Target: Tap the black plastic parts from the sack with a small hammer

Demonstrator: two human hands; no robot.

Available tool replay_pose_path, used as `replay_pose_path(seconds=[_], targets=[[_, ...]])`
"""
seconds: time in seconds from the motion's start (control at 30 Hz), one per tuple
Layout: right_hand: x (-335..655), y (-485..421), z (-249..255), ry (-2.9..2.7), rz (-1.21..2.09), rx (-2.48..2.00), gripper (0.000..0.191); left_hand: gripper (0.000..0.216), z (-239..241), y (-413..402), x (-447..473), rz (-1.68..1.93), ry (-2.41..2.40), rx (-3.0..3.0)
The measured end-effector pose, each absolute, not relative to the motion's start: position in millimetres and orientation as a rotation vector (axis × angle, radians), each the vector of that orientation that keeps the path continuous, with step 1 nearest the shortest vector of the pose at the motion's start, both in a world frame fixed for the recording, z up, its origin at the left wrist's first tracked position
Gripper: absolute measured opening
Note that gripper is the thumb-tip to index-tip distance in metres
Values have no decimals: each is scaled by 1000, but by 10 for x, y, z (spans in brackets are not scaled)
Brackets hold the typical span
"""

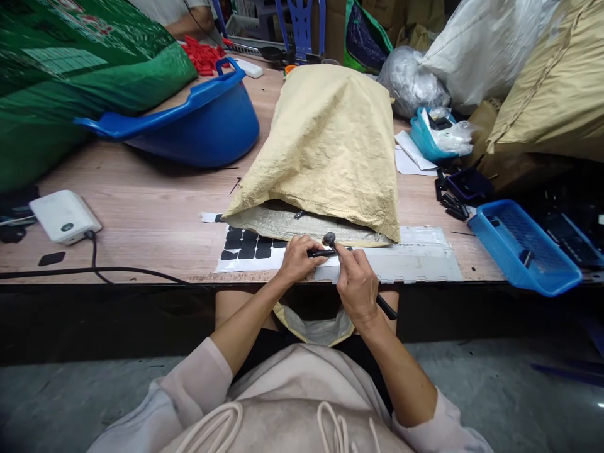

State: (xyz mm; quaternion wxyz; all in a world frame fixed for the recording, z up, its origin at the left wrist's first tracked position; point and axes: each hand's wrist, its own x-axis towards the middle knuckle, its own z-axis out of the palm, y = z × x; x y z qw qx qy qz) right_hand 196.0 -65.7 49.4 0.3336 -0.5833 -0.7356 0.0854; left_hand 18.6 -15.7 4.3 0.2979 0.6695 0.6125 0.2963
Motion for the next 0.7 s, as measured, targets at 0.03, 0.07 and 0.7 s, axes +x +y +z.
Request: replay_pose_path(seconds=[0.03, 0.07, 0.7], targets=[[1944, -666, 497, -1914, 195, -1495, 42, 14, 48, -155, 187, 788, 1627, 1779], [1929, -678, 488, -1920, 163, -1476, 44, 15, 54, -154, 188, 789, 1629, 1777], [2127, -576, 388, -1898, 130, -1605, 41, 12, 75, -161, 190, 800, 1629, 1777]])
